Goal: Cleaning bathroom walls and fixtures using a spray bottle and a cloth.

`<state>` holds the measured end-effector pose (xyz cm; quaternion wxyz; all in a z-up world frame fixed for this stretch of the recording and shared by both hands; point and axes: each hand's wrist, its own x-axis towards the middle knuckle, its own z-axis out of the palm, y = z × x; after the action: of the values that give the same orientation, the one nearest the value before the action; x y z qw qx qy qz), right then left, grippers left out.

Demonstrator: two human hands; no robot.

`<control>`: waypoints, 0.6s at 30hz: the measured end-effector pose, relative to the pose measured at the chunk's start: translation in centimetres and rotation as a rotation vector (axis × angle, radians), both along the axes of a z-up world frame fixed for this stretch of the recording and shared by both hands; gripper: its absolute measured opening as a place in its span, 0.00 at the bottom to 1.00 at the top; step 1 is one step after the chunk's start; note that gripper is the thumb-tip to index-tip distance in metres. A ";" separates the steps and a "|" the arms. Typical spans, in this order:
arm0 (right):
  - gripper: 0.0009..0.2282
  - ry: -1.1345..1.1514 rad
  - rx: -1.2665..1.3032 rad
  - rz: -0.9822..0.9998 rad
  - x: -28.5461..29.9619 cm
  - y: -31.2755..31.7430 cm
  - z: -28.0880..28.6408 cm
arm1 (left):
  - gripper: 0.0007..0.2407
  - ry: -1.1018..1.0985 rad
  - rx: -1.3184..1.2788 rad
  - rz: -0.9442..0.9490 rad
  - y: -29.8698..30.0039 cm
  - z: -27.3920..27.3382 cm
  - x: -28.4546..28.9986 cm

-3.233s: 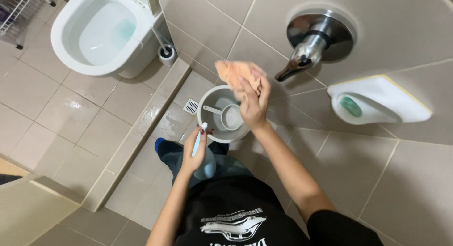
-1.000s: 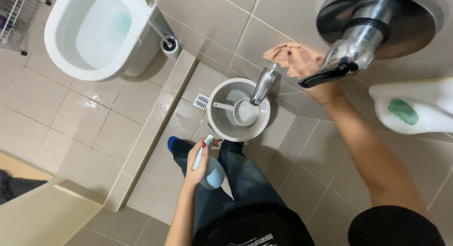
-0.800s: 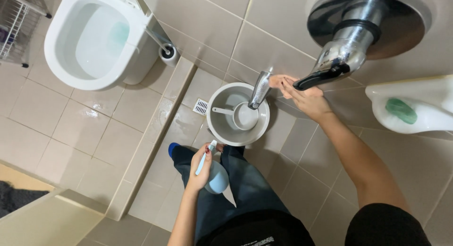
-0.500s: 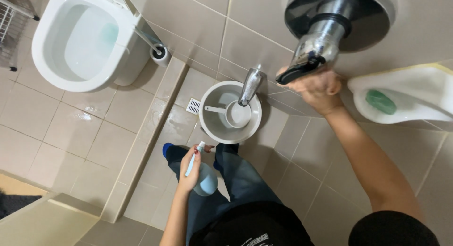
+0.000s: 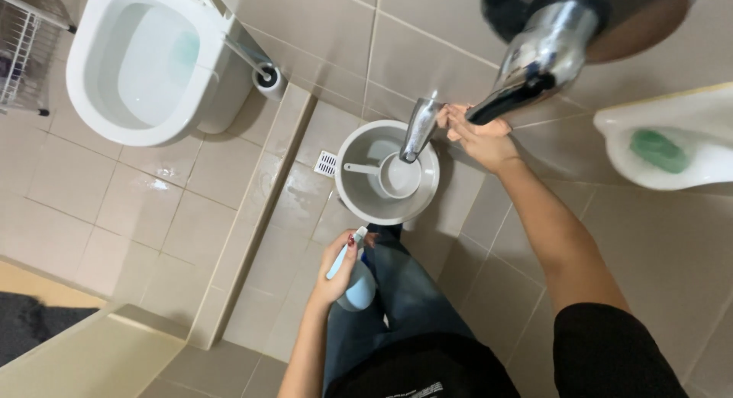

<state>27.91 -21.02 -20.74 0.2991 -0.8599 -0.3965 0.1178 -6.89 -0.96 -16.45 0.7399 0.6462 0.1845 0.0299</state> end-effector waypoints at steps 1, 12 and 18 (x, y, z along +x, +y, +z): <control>0.12 -0.409 -0.280 0.203 0.2 -1.4 -4.0 | 0.19 -0.018 -0.015 0.005 0.0 0.2 -0.3; 0.13 0.081 -0.649 0.248 -13.9 -7.0 -6.9 | 0.18 -0.006 -0.079 0.065 1.6 -2.3 -8.4; 0.20 0.518 -0.150 -0.097 -24.5 -5.5 -1.4 | 0.14 0.093 -0.130 -0.057 1.9 -1.2 -12.8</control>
<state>3.36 -26.47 -22.16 0.3312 -0.8389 -0.2554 0.3482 -19.65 0.96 -17.63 0.7714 0.6026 0.2019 -0.0331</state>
